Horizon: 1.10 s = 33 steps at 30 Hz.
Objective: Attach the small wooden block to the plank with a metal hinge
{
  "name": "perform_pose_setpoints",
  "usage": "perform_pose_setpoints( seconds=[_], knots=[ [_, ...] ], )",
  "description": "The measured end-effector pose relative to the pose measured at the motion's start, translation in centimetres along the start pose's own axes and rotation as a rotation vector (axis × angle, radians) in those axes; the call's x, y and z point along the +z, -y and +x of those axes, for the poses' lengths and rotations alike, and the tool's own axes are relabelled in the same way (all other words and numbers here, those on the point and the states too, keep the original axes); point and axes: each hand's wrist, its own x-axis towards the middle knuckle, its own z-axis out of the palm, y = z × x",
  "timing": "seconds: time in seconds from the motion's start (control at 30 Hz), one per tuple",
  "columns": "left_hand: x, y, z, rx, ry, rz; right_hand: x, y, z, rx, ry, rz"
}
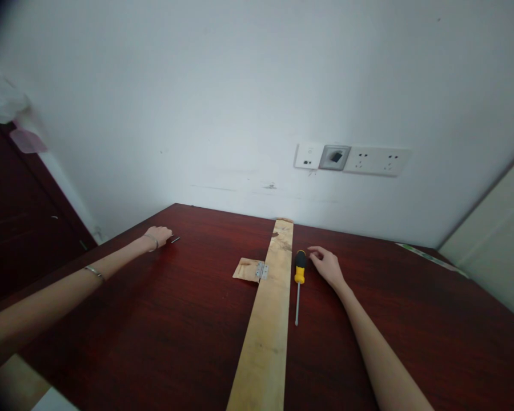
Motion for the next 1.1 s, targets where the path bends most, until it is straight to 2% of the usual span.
perform_pose_setpoints(
  seconds=[0.17, 0.27, 0.37, 0.4, 0.47, 0.53, 0.63, 0.73, 0.9, 1.1],
  knots=[
    [-1.3, -0.6, 1.4, 0.018, 0.008, -0.025, 0.0, 0.2, 0.0, -0.006, -0.003, -0.012],
    [-2.3, -2.8, 2.7, 0.126, 0.02, -0.078, 0.0, 0.3, -0.1, -0.015, 0.008, -0.013],
    [-3.2, -6.8, 3.2, 0.339, 0.04, -0.179, -0.1, 0.6, -0.3, -0.023, 0.023, -0.013],
    [-3.5, -8.4, 3.0, 0.465, 0.068, -0.262, -0.1, 0.8, -0.4, -0.02, 0.026, -0.016],
    [-4.1, -11.8, 2.3, 0.687, 0.127, -0.346, 0.0, 1.3, -0.6, -0.002, 0.029, -0.026],
    [-4.8, -15.1, 1.1, 0.824, 0.163, -0.304, 0.0, 2.0, -0.7, 0.031, 0.027, -0.043],
    [-5.5, -19.1, -0.8, 0.884, 0.21, -0.19, 0.0, 3.4, -0.9, 0.087, 0.028, -0.072],
    [-5.6, -21.8, -2.0, 0.865, 0.241, -0.154, -0.3, 4.7, -1.0, 0.119, 0.086, -0.097],
    [-4.7, -23.7, -2.2, 0.912, 0.209, -0.174, -0.7, 6.6, -1.4, 0.187, 0.249, -0.167],
    [-4.6, -23.3, -2.6, 0.901, 0.159, -0.176, -0.3, 8.0, -1.7, 0.23, 0.23, -0.173]
  ],
)
